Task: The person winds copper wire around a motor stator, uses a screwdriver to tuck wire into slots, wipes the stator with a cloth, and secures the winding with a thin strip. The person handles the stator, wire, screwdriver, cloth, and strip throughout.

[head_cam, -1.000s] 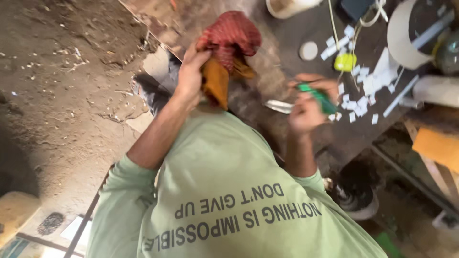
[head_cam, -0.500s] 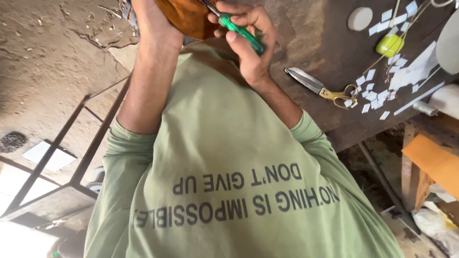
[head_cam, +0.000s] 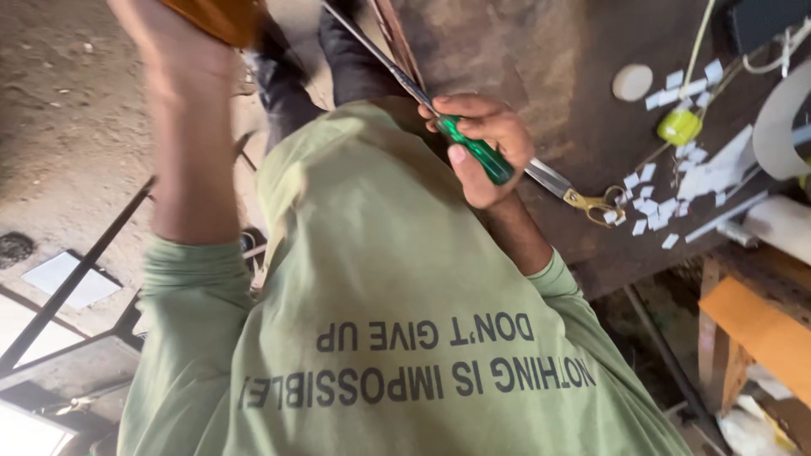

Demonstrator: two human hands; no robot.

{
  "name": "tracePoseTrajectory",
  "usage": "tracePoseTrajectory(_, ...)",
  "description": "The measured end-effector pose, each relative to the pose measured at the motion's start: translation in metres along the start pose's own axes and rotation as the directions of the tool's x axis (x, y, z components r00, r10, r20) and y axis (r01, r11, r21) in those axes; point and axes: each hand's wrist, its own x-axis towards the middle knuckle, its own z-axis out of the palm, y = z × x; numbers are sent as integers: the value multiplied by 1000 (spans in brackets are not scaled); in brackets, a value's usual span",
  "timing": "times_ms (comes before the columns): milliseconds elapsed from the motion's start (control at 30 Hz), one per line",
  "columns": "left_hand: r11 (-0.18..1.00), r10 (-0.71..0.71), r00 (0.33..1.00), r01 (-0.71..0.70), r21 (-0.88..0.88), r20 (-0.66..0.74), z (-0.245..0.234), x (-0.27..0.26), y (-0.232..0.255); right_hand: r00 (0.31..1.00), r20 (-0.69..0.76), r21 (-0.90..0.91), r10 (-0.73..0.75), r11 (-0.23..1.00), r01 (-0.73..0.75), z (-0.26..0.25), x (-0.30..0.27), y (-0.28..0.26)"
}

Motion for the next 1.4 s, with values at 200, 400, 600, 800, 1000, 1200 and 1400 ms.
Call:
tracePoseTrajectory(200, 968, 3, 987, 37, -249, 158, -1, 16, -12, 994, -34, 89, 100, 991, -97, 33, 30, 33)
tracePoseTrajectory(400, 971, 191, 970, -208, -115, -148, -12, 32, -45, 767, -143, 809, 625, 521, -274, 42, 44, 57)
tracePoseTrajectory(600, 972, 28, 982, -69, -224, -185, 1, 37, -16, 998, 25, 79, 63, 995, -65, 41, 46, 44)
tracePoseTrajectory(800, 999, 44, 999, -43, 17, -30, -4, 22, -3, 967, 253, -336, 20, 940, 69, 31, 40, 32)
tracePoseTrajectory(1000, 901, 366, 925, -326, 287, -97, -20, 44, 34, 899, -126, 580, 419, 767, -276, 17, 3, 32)
tracePoseTrajectory(1200, 695, 153, 985, -50, 718, -80, -9, 1, 70, 964, -266, -616, 18, 766, -184, -83, -51, -11)
tracePoseTrajectory(1400, 791, -187, 966, 41, 611, 176, 34, 3, 0, 967, -253, -879, -13, 421, -224, -111, -66, -13)
